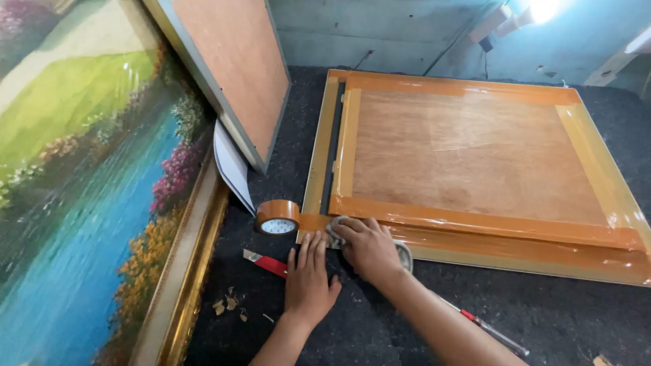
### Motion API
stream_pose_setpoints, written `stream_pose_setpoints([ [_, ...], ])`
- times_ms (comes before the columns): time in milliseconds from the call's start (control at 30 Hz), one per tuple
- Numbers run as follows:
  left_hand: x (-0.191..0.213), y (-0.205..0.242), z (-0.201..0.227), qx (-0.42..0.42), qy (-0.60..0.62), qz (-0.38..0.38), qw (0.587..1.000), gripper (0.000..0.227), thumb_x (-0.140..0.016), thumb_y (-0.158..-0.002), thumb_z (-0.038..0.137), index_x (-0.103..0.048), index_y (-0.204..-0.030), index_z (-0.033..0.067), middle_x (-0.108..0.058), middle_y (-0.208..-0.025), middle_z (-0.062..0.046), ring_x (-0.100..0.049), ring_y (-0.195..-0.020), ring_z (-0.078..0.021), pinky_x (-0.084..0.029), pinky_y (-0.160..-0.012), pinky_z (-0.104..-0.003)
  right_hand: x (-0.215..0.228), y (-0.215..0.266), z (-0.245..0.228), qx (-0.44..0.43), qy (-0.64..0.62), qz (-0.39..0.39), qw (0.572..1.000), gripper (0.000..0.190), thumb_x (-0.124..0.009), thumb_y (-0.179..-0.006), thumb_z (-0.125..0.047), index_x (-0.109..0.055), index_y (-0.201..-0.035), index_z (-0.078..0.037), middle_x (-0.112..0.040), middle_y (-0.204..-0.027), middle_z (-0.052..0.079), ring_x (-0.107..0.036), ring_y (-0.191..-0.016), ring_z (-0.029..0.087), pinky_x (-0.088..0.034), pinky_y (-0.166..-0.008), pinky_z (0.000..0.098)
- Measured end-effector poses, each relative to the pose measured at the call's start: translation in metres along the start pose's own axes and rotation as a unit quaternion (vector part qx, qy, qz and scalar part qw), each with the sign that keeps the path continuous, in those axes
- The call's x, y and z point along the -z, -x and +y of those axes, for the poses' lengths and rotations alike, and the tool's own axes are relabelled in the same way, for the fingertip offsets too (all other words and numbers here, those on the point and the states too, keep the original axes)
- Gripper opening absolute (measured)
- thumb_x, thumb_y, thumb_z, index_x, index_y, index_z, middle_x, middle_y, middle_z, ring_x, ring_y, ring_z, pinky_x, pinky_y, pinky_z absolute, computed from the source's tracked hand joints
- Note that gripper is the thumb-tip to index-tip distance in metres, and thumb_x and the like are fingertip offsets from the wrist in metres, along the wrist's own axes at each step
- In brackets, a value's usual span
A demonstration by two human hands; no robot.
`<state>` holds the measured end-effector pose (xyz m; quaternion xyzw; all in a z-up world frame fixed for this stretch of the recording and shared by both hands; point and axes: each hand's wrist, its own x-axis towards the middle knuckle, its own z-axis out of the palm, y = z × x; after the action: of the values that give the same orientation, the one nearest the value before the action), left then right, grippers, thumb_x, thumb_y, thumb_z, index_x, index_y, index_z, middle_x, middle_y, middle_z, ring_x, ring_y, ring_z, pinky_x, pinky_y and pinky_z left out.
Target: Applying adhesive tape to the back edges of a picture frame to seal it, then smoothing the tape with a cloth.
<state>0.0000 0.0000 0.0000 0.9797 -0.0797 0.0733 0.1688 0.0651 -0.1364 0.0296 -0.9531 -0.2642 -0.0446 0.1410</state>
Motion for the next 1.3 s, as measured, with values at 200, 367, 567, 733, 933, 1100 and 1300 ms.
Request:
stream_pose_setpoints([
  [200,-0.013,-0.004,0.010,0.028,-0.021,0.028,0.999,0.068,-0.060,-0.061,0.018,-0.036,-0.124,0.0097,-0.034,-0.136,-0.011,-0.025,-0.129,-0.0296,-0.025,-0.098,-0.051,0.040,0.107,0.125,-0.139,0.043,0.077,0.986,0.050,-0.062,-0.066,-0.021,-0.056,-0.114,-0.030,-0.057,-0.118,-0.011,-0.054,-0.074,0.023,-0.049,-0.068,0.0354],
  [367,-0.025,-0.003,0.017,0.021,-0.076,0.078,0.994,0.064,-0.055,-0.059,0.019,-0.040,-0.121,0.0121,-0.035,-0.136,-0.011,-0.027,-0.129,-0.0318,-0.030,-0.096,-0.052,0.081,0.174,0.198,-0.437,0.097,0.052,0.893,0.047,-0.057,-0.073,-0.036,-0.054,-0.120,-0.036,-0.060,-0.108,-0.001,-0.060,-0.083,0.030,-0.049,-0.075,0.0383],
  [567,-0.037,-0.007,0.047,0.037,-0.086,0.057,0.994,0.067,-0.058,-0.062,0.026,-0.037,-0.124,0.0136,-0.029,-0.137,-0.017,-0.023,-0.128,-0.0385,-0.025,-0.098,-0.055,0.070,0.159,0.183,-0.466,0.079,0.062,0.879,0.044,-0.052,-0.077,-0.036,-0.054,-0.119,-0.026,-0.047,-0.127,-0.008,-0.050,-0.093,0.031,-0.044,-0.076,0.0417],
  [733,-0.051,-0.021,0.099,-0.077,-0.025,0.055,0.995,0.065,-0.063,-0.064,0.027,-0.042,-0.123,0.0093,-0.033,-0.135,-0.014,-0.026,-0.126,-0.0374,-0.021,-0.100,-0.054,0.040,0.119,0.122,-0.304,0.064,0.065,0.948,0.047,-0.057,-0.067,-0.028,-0.054,-0.114,-0.032,-0.048,-0.121,-0.005,-0.049,-0.089,0.028,-0.045,-0.069,0.0443],
  [933,-0.066,-0.048,0.134,-0.198,0.070,0.100,0.973,0.052,-0.053,-0.070,0.014,-0.045,-0.122,0.0086,-0.044,-0.127,-0.008,-0.036,-0.120,-0.0304,-0.025,-0.100,-0.049,0.052,0.122,0.128,-0.143,0.080,0.081,0.983,0.046,-0.057,-0.067,-0.023,-0.056,-0.112,-0.029,-0.053,-0.119,-0.006,-0.052,-0.076,0.027,-0.046,-0.055,0.0423],
  [1100,-0.062,-0.046,0.141,-0.200,-0.029,0.132,0.970,0.050,-0.056,-0.074,0.024,-0.044,-0.122,0.0172,-0.043,-0.125,-0.005,-0.037,-0.117,-0.0290,-0.030,-0.097,-0.049,0.094,0.191,0.217,-0.427,0.155,0.011,0.891,0.044,-0.050,-0.074,-0.035,-0.051,-0.118,-0.037,-0.046,-0.127,-0.014,-0.056,-0.085,0.025,-0.048,-0.067,0.0398],
  [1300,-0.069,-0.047,0.141,-0.193,-0.037,0.134,0.971,0.052,-0.056,-0.072,0.025,-0.044,-0.122,0.0174,-0.043,-0.126,-0.005,-0.037,-0.118,-0.0296,-0.029,-0.098,-0.049,0.137,0.201,0.258,-0.589,0.018,-0.024,0.808,0.052,-0.039,-0.078,-0.016,-0.041,-0.130,-0.022,-0.035,-0.135,0.006,-0.031,-0.121,0.032,-0.029,-0.094,0.0530],
])
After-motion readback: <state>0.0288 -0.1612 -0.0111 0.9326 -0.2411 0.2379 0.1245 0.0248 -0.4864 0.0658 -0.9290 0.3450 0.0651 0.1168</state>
